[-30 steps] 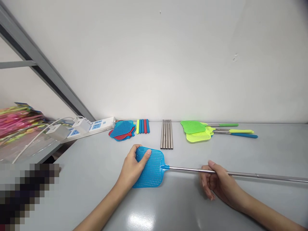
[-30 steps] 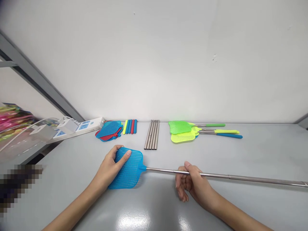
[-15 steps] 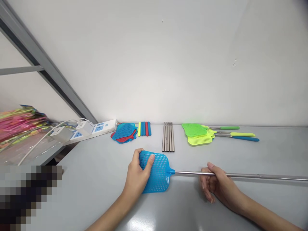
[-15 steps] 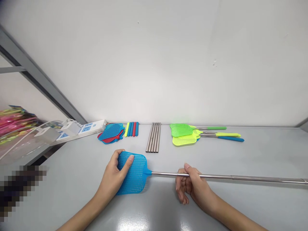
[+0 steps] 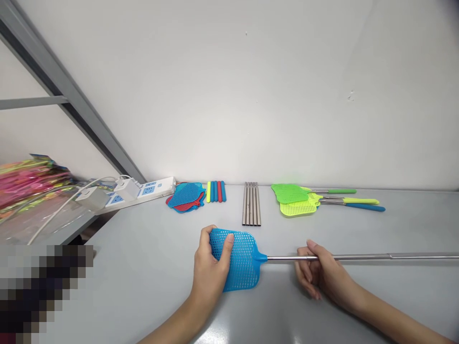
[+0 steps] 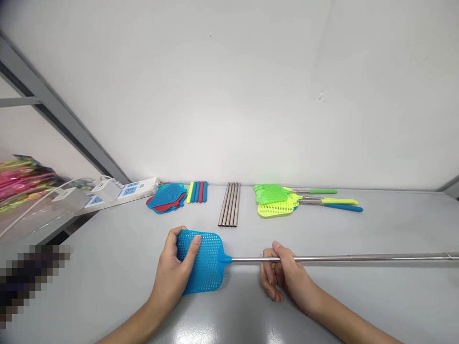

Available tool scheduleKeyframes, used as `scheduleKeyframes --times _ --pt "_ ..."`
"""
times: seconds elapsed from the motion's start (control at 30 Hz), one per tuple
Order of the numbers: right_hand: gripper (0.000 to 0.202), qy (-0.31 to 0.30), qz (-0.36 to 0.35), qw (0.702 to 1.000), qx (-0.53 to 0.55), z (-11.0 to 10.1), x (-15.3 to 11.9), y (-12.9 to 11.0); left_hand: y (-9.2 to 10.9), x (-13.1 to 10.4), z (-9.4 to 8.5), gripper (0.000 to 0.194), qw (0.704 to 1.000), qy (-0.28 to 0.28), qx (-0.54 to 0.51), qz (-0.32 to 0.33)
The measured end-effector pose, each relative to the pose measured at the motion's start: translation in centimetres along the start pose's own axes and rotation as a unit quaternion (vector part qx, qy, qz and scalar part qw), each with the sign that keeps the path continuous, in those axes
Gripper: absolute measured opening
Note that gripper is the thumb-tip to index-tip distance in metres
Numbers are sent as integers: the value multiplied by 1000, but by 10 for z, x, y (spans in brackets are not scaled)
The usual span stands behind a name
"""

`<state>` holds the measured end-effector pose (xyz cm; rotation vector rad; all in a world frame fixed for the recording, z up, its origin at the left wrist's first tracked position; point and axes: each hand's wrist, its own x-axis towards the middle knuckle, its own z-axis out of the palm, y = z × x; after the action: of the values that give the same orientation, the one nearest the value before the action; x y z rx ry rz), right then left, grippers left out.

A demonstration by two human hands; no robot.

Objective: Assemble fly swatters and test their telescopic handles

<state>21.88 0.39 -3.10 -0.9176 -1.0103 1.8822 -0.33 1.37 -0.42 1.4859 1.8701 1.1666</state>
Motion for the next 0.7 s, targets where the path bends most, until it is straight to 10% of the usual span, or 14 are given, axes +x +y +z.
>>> scheduleKeyframes --times 0.7 --pt "53 7 33 992 -119 15 8 -2 2 -10 5 30 999 6 -49 -3"
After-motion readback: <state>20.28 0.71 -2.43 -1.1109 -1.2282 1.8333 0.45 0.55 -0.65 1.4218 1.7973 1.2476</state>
